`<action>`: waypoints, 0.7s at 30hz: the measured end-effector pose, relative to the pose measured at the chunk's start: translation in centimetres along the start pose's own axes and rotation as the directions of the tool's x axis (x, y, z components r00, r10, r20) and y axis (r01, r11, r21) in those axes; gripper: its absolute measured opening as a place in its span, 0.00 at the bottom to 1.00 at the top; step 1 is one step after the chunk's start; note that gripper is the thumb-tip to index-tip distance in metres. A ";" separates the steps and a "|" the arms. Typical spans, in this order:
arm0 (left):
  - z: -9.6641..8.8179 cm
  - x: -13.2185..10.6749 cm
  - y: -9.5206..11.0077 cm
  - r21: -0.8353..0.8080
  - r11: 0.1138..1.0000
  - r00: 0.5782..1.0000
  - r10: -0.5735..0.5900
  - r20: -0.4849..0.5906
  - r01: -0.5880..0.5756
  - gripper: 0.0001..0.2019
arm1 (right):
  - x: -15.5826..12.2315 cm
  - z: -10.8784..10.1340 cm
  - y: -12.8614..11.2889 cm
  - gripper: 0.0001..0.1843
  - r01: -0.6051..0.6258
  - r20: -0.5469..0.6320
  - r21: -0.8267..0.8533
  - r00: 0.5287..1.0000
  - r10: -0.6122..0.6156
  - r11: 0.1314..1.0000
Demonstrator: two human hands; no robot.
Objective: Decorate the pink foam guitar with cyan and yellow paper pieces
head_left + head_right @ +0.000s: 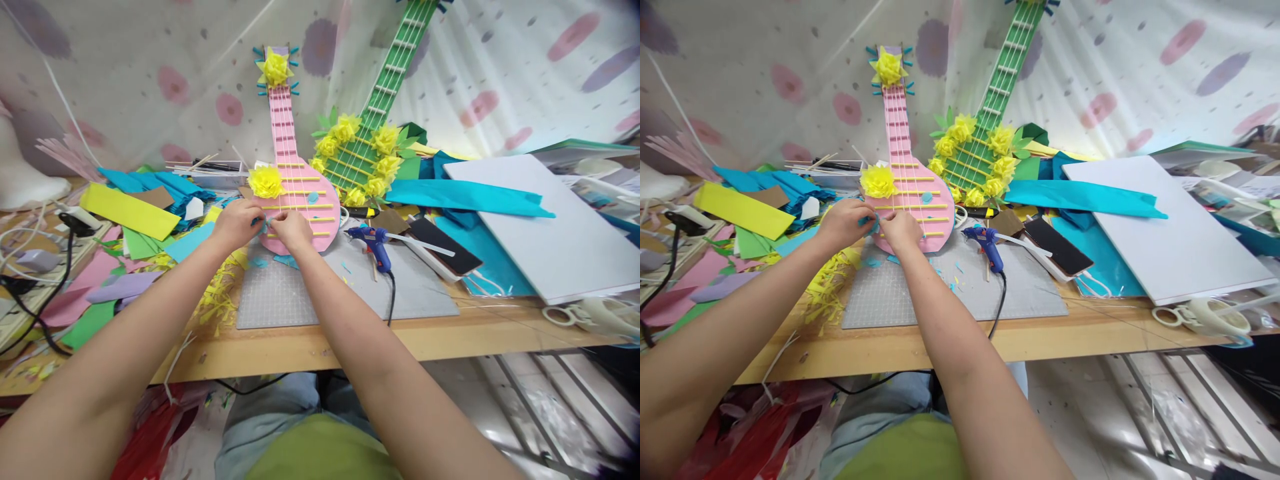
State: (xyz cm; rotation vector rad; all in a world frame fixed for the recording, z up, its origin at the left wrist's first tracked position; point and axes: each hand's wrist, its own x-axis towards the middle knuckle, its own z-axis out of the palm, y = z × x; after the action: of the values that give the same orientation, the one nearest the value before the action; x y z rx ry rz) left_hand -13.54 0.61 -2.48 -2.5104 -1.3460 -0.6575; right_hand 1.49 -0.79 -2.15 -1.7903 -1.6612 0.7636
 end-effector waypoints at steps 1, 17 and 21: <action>0.0 0.0 0.0 -0.003 1.000 1.000 -0.003 0.001 0.003 0.08 | 0.0 0.0 0.0 0.08 -0.001 0.003 -0.002 1.000 0.001 1.000; 0.3 0.0 -0.3 0.011 0.999 0.998 0.042 -0.036 -0.042 0.08 | 0.4 0.1 0.2 0.09 0.068 0.066 -0.028 0.996 -0.066 0.997; 0.3 0.0 -0.3 -0.011 0.999 0.998 0.030 -0.047 -0.030 0.08 | 0.7 -0.1 0.3 0.12 0.089 0.097 -0.041 0.992 -0.084 0.995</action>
State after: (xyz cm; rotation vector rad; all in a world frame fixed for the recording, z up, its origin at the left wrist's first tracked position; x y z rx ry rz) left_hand -13.67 0.88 -2.73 -2.5027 -1.2897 -0.7152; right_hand 1.77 -0.09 -2.33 -1.7237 -1.8187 0.7893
